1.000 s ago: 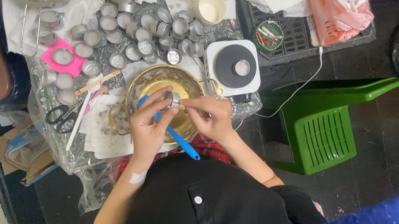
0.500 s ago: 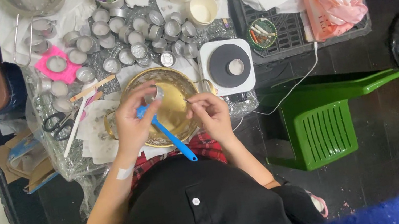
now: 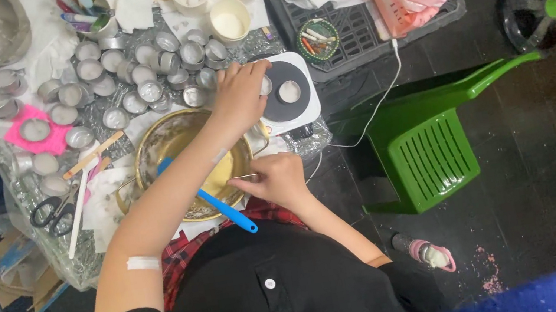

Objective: Preparing wicks and placing them into metal candle tins.

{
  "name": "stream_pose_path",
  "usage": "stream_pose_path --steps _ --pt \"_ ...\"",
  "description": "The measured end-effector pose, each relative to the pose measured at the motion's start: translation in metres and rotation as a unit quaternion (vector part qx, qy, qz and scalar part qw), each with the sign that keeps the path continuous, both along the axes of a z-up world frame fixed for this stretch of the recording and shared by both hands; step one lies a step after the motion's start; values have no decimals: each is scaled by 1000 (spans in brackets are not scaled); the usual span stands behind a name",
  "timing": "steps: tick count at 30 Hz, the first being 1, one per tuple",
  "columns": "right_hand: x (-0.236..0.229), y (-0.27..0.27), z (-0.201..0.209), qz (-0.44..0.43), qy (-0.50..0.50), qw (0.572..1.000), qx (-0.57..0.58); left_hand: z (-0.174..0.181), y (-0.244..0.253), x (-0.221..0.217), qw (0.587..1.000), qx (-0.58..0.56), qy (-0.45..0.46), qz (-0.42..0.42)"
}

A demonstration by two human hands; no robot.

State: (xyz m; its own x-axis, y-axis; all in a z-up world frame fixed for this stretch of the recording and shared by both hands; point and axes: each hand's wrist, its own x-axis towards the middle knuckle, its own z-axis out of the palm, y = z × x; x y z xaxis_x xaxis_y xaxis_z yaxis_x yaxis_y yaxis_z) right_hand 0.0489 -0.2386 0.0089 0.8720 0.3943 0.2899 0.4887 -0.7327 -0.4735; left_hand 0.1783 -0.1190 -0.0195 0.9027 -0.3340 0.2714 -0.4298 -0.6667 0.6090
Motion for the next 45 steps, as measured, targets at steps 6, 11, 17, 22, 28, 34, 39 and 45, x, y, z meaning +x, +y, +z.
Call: stream_pose_path --steps 6,11,17,22,28,34,39,45 --pt "-4 -1 -26 -1 42 999 -15 -23 -9 4 996 -83 -7 -20" --pt "-9 11 -18 2 104 994 43 5 16 -10 994 -103 21 -17" --pt "-10 13 -4 21 119 992 42 35 75 -59 997 -65 -3 38" --pt "-2 23 -7 15 125 991 40 18 109 -128 994 -52 14 92" --pt "11 38 -10 104 179 974 94 2 115 -177 985 -75 28 153" --pt "6 45 -24 132 198 969 61 -9 141 -200 977 5 -30 212" --pt "1 53 -16 94 146 984 31 -16 146 -206 975 30 -35 216" --pt "-2 54 -28 108 201 971 70 10 136 -205 976 5 -98 193"
